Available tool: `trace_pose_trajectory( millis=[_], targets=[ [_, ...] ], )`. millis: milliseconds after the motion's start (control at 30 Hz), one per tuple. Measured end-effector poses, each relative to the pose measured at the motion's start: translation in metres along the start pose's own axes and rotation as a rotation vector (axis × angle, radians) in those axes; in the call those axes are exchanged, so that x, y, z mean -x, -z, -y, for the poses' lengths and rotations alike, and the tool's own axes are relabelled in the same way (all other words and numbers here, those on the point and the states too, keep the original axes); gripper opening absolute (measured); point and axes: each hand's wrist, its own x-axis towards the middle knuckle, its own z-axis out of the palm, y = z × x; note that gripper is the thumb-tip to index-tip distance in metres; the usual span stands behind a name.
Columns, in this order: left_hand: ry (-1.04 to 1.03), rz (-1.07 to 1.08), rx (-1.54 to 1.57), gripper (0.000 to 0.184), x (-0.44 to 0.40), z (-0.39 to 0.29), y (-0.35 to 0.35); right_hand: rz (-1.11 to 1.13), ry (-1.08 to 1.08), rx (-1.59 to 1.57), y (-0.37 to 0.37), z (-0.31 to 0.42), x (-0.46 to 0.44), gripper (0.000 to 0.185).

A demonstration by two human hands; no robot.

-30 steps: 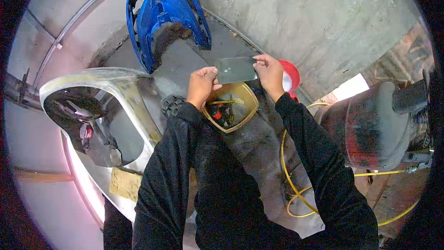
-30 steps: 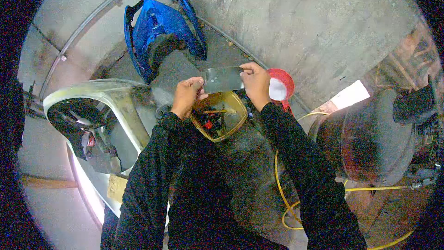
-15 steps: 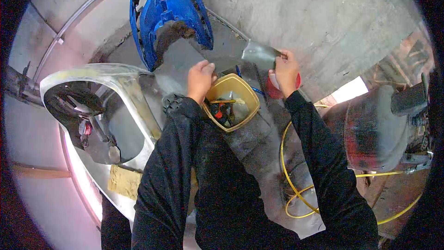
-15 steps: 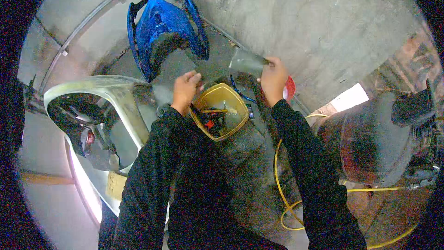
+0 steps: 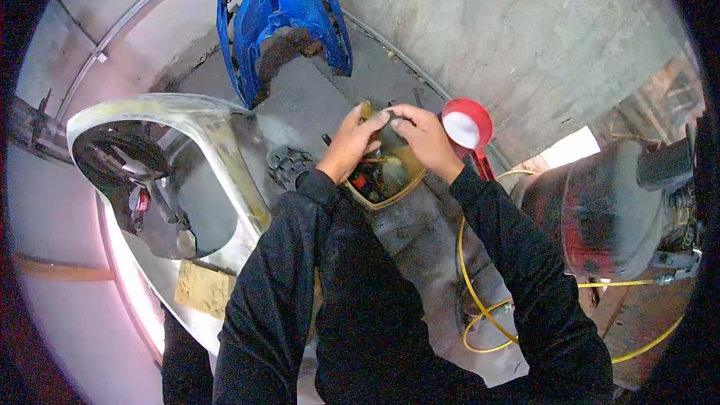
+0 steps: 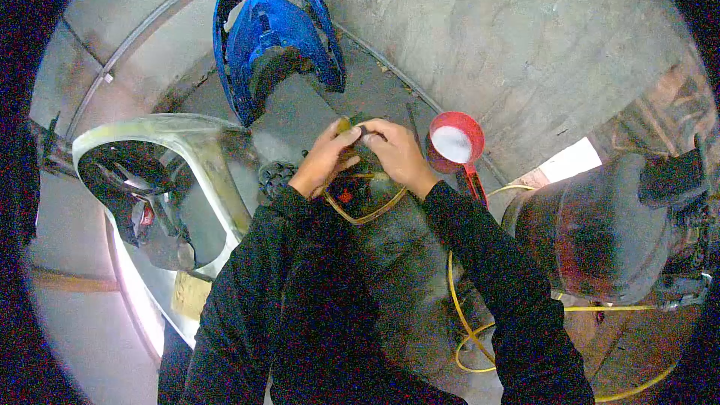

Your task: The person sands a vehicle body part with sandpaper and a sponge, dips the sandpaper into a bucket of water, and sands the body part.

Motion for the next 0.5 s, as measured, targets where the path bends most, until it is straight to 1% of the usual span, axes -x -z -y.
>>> trace_pose_trajectory(
  millis=[33, 67, 167, 200, 300, 333, 367, 433, 467, 500],
  targets=[
    [0.073, 0.034, 0.063, 0.055, 0.005, -0.005, 0.0, 0.045, -0.025, 0.005, -0.001, 0.005, 0.001, 0.021],
    [0.015, 0.145, 0.225, 0.045, -0.011, 0.023, 0.009, 0.028, -0.043, 0.068, -0.001, -0.005, 0.001, 0.02],
    [0.024, 0.233, 0.222, 0.043, -0.004, 0.026, 0.004, -0.071, 0.004, 0.309, -0.001, -0.021, 0.001, 0.018],
    [0.086, 0.137, 0.106, 0.046, 0.004, 0.021, 0.003, -0.095, 0.072, 0.29, -0.001, -0.027, 0.001, 0.018],
    [-0.017, 0.142, -0.251, 0.045, -0.008, 0.035, 0.014, 0.197, -0.177, 0.021, 0.002, -0.046, -0.002, 0.022],
    [-0.143, 0.057, -0.168, 0.048, -0.015, 0.052, 0.014, 0.25, -0.306, 0.11, 0.004, -0.031, 0.0, 0.022],
    [-0.146, 0.016, -0.371, 0.05, -0.021, 0.066, 0.019, 0.252, -0.169, 0.244, 0.003, -0.03, 0.002, 0.021],
    [-0.147, -0.067, -0.776, 0.055, -0.02, 0.068, 0.02, 0.255, 0.108, 0.51, 0.003, -0.034, 0.004, 0.019],
    [-0.303, -0.028, -0.87, 0.047, -0.028, 0.08, 0.024, 0.369, 0.068, 0.683, -0.001, -0.044, 0.001, 0.014],
    [-0.298, 0.072, -0.995, 0.041, -0.035, 0.088, 0.027, 0.43, 0.134, 0.778, -0.009, -0.063, 0.002, 0.012]
  ],
)
